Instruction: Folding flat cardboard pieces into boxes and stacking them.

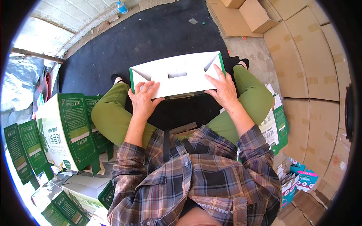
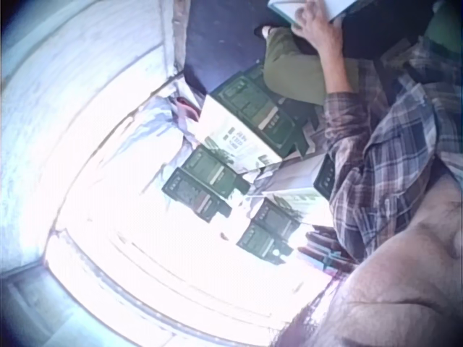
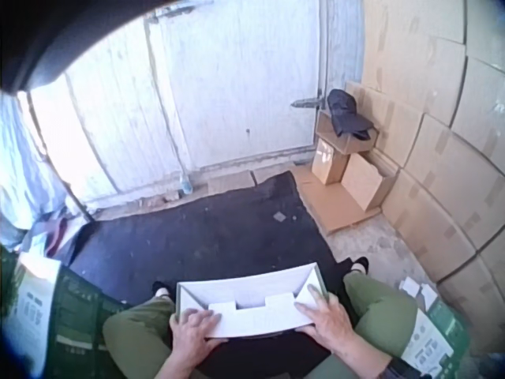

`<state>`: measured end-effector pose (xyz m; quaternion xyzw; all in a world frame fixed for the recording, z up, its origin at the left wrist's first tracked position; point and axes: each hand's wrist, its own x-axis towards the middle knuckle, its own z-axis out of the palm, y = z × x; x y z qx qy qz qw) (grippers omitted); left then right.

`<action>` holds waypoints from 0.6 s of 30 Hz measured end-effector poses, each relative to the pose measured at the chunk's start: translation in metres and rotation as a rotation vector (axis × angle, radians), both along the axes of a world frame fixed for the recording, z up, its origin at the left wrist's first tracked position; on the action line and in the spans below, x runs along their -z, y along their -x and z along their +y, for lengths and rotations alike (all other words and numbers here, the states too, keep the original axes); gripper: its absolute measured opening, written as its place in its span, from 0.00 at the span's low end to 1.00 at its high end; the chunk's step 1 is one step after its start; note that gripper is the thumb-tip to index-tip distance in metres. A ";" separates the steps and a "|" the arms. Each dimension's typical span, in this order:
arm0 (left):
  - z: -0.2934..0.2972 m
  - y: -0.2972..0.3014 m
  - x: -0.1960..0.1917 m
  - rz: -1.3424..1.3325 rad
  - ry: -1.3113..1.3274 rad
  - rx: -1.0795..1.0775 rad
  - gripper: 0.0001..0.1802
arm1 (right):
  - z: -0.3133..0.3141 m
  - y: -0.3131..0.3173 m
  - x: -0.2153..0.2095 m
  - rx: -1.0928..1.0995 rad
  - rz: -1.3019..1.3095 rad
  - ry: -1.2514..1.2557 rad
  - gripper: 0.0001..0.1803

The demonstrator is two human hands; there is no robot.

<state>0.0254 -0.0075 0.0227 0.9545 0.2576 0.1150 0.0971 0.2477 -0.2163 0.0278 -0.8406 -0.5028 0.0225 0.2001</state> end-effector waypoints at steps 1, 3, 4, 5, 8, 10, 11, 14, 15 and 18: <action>0.000 0.001 0.001 0.034 -0.003 0.010 0.30 | -0.001 0.000 0.000 -0.008 -0.001 -0.011 0.30; 0.000 0.002 0.003 0.047 0.003 0.016 0.29 | -0.002 0.001 0.000 -0.011 0.000 0.001 0.29; 0.001 0.003 0.004 0.059 0.007 0.024 0.29 | -0.002 0.001 -0.001 -0.012 0.001 0.009 0.28; 0.000 0.003 0.004 0.059 0.006 0.024 0.29 | -0.002 0.001 -0.001 -0.012 0.001 0.009 0.28; -0.001 0.005 0.000 0.034 -0.014 0.016 0.29 | -0.002 0.001 -0.004 -0.011 -0.001 0.046 0.30; 0.003 0.008 -0.009 -0.066 0.052 0.028 0.28 | -0.003 -0.001 -0.011 0.097 0.223 -0.041 0.30; 0.009 0.010 -0.003 -0.069 0.053 0.030 0.28 | -0.003 -0.012 -0.001 0.099 0.220 -0.041 0.30; 0.048 0.015 0.016 -0.658 0.537 -0.521 0.23 | -0.007 -0.048 0.011 0.533 0.854 -0.377 0.25; 0.061 0.017 0.017 -0.731 0.643 -0.694 0.23 | 0.000 -0.050 -0.007 0.651 1.027 -0.219 0.26; 0.076 0.003 0.022 -0.693 1.173 -0.746 0.30 | -0.005 -0.071 0.031 0.664 1.238 0.008 0.30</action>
